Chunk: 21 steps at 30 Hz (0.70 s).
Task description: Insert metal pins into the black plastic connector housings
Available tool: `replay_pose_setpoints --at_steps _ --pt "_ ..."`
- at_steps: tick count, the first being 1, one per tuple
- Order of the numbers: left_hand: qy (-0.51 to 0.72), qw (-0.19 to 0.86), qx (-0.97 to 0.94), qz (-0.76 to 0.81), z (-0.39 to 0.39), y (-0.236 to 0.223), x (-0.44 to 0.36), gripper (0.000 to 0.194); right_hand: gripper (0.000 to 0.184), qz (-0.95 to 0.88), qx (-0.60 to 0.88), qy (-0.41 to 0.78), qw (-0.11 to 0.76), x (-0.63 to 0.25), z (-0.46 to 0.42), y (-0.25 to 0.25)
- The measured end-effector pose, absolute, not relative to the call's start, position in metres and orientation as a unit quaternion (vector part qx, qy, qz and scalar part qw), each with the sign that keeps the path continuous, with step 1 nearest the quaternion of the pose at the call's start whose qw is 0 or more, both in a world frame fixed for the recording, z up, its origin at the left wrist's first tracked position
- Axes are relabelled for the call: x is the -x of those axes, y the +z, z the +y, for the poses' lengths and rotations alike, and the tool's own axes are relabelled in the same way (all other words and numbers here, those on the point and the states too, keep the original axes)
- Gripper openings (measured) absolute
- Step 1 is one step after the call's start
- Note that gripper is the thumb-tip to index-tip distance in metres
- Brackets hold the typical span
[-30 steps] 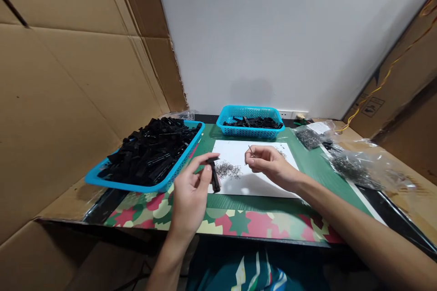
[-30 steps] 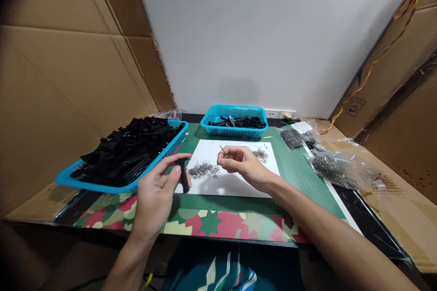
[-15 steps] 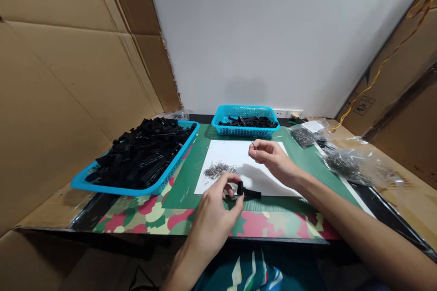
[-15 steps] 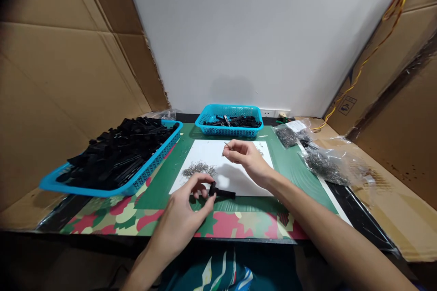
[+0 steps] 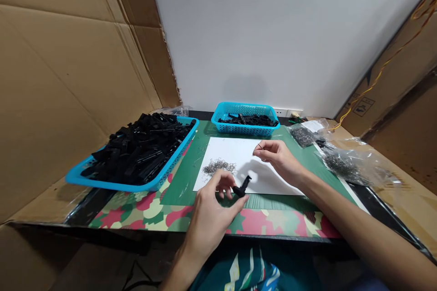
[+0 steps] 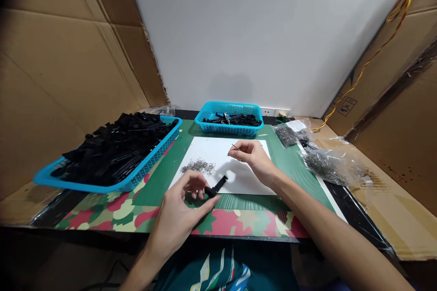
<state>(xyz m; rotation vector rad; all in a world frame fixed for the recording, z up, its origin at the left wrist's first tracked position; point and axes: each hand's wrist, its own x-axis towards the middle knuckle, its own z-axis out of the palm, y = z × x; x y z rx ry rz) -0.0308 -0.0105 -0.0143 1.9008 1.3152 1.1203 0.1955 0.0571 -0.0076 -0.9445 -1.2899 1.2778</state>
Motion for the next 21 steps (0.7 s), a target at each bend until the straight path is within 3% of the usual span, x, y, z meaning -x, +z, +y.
replay_pose_setpoints --at_steps 7,15,21 --pt "0.485 0.278 -0.691 0.458 -0.010 -0.023 0.034 0.009 0.026 -0.582 0.402 0.497 0.501 -0.188 0.049 -0.007" --pt "0.547 0.288 -0.627 0.474 -0.019 -0.028 0.034 0.013 0.013 -0.775 0.329 0.225 0.490 -0.174 0.016 0.000" --pt "0.537 0.233 -0.658 0.474 -0.021 -0.022 0.034 0.012 0.011 -0.821 0.278 0.204 0.454 -0.171 0.014 -0.001"
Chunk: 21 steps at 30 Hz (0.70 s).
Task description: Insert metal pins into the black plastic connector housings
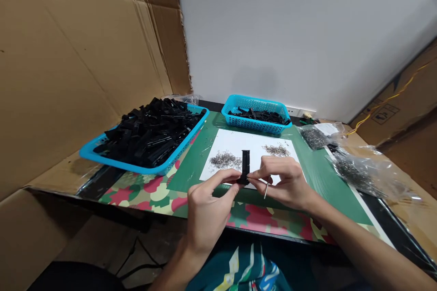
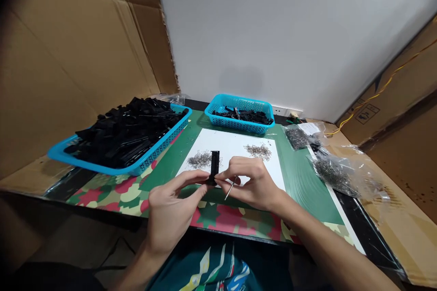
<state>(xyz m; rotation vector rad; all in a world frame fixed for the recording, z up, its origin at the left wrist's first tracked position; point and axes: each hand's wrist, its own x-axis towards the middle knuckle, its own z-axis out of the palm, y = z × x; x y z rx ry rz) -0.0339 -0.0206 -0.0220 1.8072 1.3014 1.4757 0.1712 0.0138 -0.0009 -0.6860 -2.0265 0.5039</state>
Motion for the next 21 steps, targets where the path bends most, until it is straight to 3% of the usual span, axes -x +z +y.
replay_pose_setpoints --at_steps 16,21 --pt "0.534 0.171 -0.696 0.448 -0.019 -0.020 0.039 0.019 0.010 -0.820 0.281 0.309 0.390 -0.179 0.014 0.004" --pt "0.534 0.200 -0.696 0.437 -0.019 -0.018 0.038 0.019 0.010 -0.821 0.279 0.318 0.384 -0.182 0.019 0.006"
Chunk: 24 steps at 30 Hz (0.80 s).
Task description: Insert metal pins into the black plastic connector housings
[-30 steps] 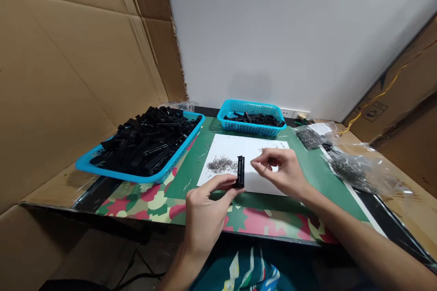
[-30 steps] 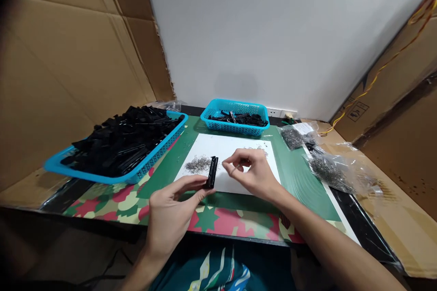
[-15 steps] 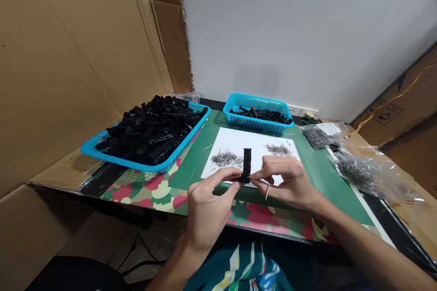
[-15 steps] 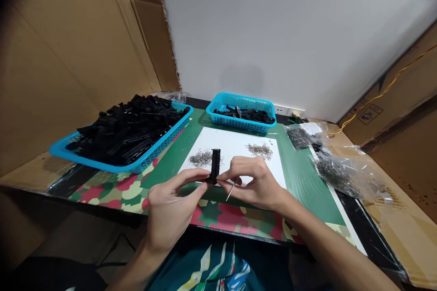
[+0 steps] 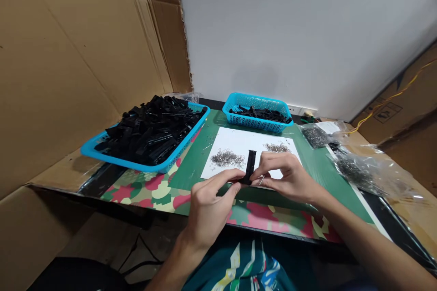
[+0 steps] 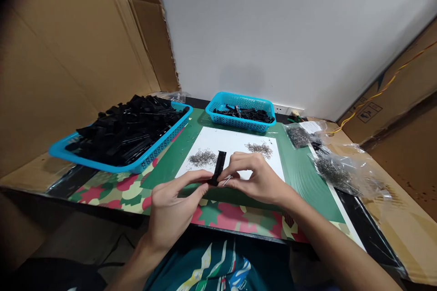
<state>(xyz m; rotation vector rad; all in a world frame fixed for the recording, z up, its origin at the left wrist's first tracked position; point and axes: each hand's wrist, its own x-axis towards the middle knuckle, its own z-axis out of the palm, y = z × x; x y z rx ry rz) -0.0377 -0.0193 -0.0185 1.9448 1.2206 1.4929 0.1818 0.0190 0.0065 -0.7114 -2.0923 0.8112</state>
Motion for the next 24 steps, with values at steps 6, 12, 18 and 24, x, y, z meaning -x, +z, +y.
replay_pose_setpoints --at_steps 6,12,18,24 --pt "0.532 0.352 -0.639 0.430 -0.019 -0.015 0.031 0.007 0.011 -0.835 0.279 0.239 0.410 -0.189 0.025 0.008" --pt "0.505 0.355 -0.650 0.444 -0.016 -0.018 0.031 0.017 0.015 -0.848 0.267 0.183 0.419 -0.194 0.028 0.007" --pt "0.470 0.189 -0.729 0.461 -0.015 -0.020 0.032 0.015 0.016 -0.858 0.280 0.192 0.386 -0.197 0.034 0.000" --pt "0.434 0.152 -0.743 0.486 -0.013 -0.029 0.029 0.015 0.011 -0.852 0.338 0.226 0.329 -0.199 0.035 0.006"
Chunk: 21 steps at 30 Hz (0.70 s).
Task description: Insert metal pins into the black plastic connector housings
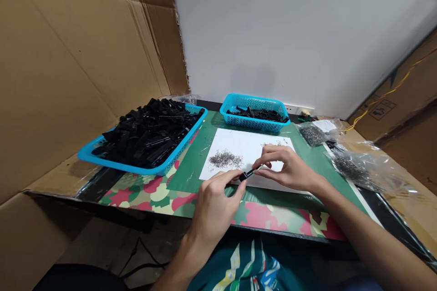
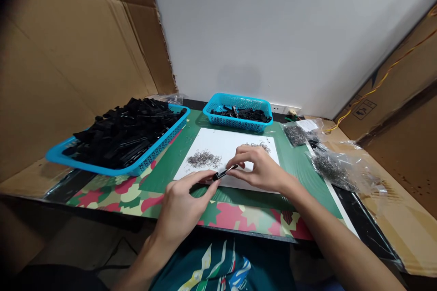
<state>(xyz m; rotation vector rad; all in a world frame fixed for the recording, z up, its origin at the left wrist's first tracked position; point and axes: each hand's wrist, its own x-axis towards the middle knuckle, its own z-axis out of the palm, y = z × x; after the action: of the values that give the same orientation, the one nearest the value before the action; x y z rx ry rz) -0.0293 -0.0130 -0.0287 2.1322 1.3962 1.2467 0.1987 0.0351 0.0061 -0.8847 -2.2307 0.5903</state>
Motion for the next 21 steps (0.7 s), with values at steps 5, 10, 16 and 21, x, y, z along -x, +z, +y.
replay_pose_setpoints --at_steps 5,10,16,21 --pt "0.425 0.128 -0.759 0.476 -0.013 -0.037 0.030 0.019 0.015 -0.834 0.366 0.276 0.307 -0.189 0.030 0.010" --pt "0.434 0.110 -0.769 0.456 -0.015 -0.039 0.029 0.020 0.018 -0.817 0.409 0.284 0.291 -0.185 0.031 0.004" --pt "0.445 0.170 -0.794 0.378 -0.021 -0.027 0.030 0.025 0.020 -0.775 0.482 0.241 0.329 -0.189 0.049 -0.006" --pt "0.414 0.232 -0.828 0.300 -0.026 -0.021 0.034 0.027 0.011 -0.786 0.470 0.269 0.298 -0.176 0.056 -0.016"
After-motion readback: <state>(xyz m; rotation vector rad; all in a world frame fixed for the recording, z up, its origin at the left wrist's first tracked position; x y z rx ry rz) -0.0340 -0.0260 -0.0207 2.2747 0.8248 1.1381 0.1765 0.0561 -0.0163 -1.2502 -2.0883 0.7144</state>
